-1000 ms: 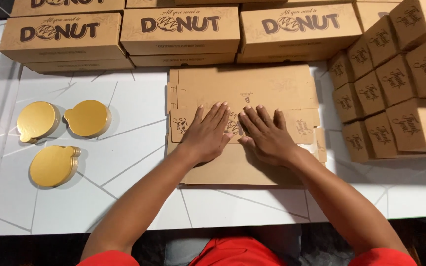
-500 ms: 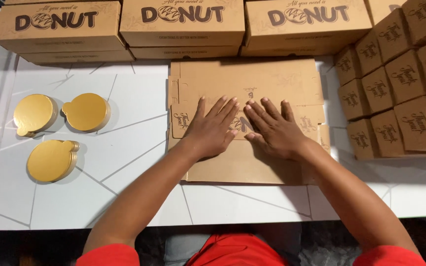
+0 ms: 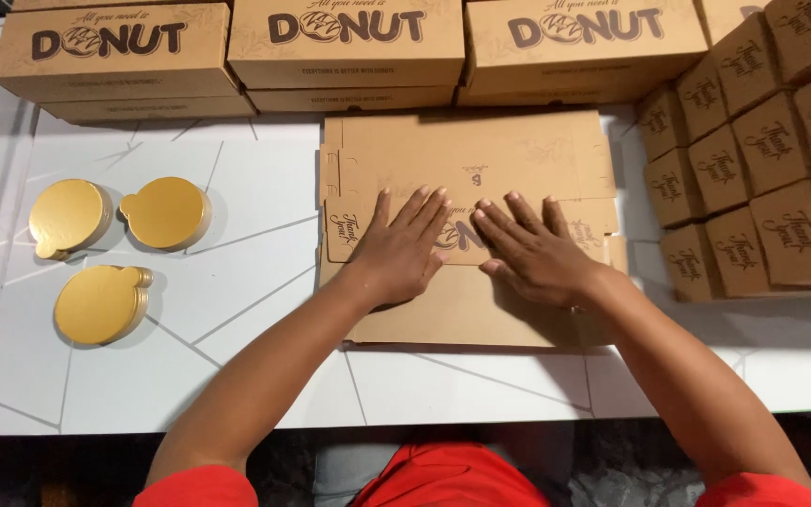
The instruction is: The person assembles a flat cardboard donut box by hand. They fold the side flaps, tuck the tabs into slots, and press the sides to form a rectangular box. The completed box is placed on a stack of similar boxes.
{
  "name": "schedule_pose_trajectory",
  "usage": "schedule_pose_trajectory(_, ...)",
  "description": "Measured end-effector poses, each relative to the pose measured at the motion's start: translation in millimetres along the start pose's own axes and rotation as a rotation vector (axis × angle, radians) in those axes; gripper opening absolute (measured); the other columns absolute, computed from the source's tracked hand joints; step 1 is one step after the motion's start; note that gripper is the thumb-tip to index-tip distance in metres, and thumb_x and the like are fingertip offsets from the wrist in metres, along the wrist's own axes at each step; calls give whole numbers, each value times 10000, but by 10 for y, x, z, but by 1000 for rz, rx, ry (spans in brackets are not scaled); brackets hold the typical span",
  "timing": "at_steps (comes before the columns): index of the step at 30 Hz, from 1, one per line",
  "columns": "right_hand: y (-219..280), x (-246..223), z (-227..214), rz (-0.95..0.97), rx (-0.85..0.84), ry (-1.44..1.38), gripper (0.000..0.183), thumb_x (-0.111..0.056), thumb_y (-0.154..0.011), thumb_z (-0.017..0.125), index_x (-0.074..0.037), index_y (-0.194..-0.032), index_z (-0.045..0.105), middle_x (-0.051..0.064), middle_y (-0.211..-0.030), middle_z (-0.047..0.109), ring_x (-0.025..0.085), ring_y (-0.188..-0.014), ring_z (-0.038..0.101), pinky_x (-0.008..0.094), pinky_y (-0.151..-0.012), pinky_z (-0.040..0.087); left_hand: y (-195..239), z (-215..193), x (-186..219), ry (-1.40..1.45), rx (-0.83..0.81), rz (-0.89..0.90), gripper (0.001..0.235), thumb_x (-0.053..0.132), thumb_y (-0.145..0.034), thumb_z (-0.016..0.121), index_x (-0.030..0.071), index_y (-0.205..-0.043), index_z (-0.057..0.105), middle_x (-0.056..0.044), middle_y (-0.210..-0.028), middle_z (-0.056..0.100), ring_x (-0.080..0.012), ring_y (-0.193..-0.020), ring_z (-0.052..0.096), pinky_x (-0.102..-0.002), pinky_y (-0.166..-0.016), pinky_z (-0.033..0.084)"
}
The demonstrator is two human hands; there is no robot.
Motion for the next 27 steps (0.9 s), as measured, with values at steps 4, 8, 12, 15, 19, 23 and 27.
schedule_pose_trajectory(4, 384, -307, -265, -69, -112, -137, 757, -636, -1032, 208, -198, -1649, 179, 57, -1737, 72, 357, -1573, -8, 644, -1214, -45, 137, 11, -81, 35, -10, 8, 693, 521, -1081, 220, 113, -1641, 220, -125, -1723, 168, -303, -1597, 98, -651, -1237, 54)
schedule_pose_trajectory(8, 792, -532, -150, -126, -186, -58, 838, -759, -911, 476, -223, -1551, 415, 60, -1689, 243, 322, -1555, 156, 610, -1231, 97, 251, 45, -166, 69, 18, -75, 686, 580, -1081, 244, 170, -1630, 284, -129, -1709, 205, -324, -1589, 125, -669, -1223, 62)
schedule_pose_trajectory(12, 881, -517, -266, -111, 128, 111, 340, -453, -980, 575, -225, -1173, 737, 21, -1362, 677, 212, -1351, 576, 485, -1121, 457, 460, -221, 83, 163, -108, -29, 762, 661, -1029, 258, 171, -1603, 353, -165, -1703, 217, -426, -1573, 133, -688, -1211, 66)
schedule_pose_trajectory(15, 926, -644, -367, -165, 174, 191, 475, -625, -882, 646, -236, -1132, 757, 10, -1286, 723, 195, -1314, 611, 450, -1076, 482, 659, -312, 292, 166, -197, 86, 1067, 852, -787, 527, 179, -1598, 363, -204, -1691, 231, -516, -1541, 151, -721, -1193, 100)
schedule_pose_trajectory(19, 907, -693, -306, -190, 230, 282, 472, -599, -846, 727, -236, -1148, 745, 23, -1274, 723, 235, -1288, 626, 464, -1020, 515, 622, -135, 238, 88, -183, 134, 1054, 715, -752, 684, 174, -1597, 362, -225, -1672, 272, -538, -1521, 199, -727, -1178, 162)
schedule_pose_trajectory(23, 914, -730, -405, -164, 106, 264, 430, -529, -879, 686, -226, -1178, 739, 9, -1312, 708, 218, -1309, 614, 464, -1069, 471, 616, -191, 260, 143, -214, 142, 1019, 679, -728, 660, 192, -1586, 404, -205, -1654, 329, -551, -1510, 219, -697, -1185, 176)
schedule_pose_trajectory(27, 868, -791, -308, -146, 28, 286, 502, -460, -856, 743, -164, -1259, 698, 81, -1342, 680, 267, -1298, 616, 505, -1074, 474, 590, -133, 283, 55, -228, 158, 1086, 661, -666, 745, 180, -1579, 408, -229, -1637, 344, -588, -1489, 231, -710, -1162, 229)
Point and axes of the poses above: each hand's wrist, its own y-axis away from the middle knuckle, its own z-axis out of the palm, x = y × z, the point moved 10 cm from there along -y, towards the middle knuckle
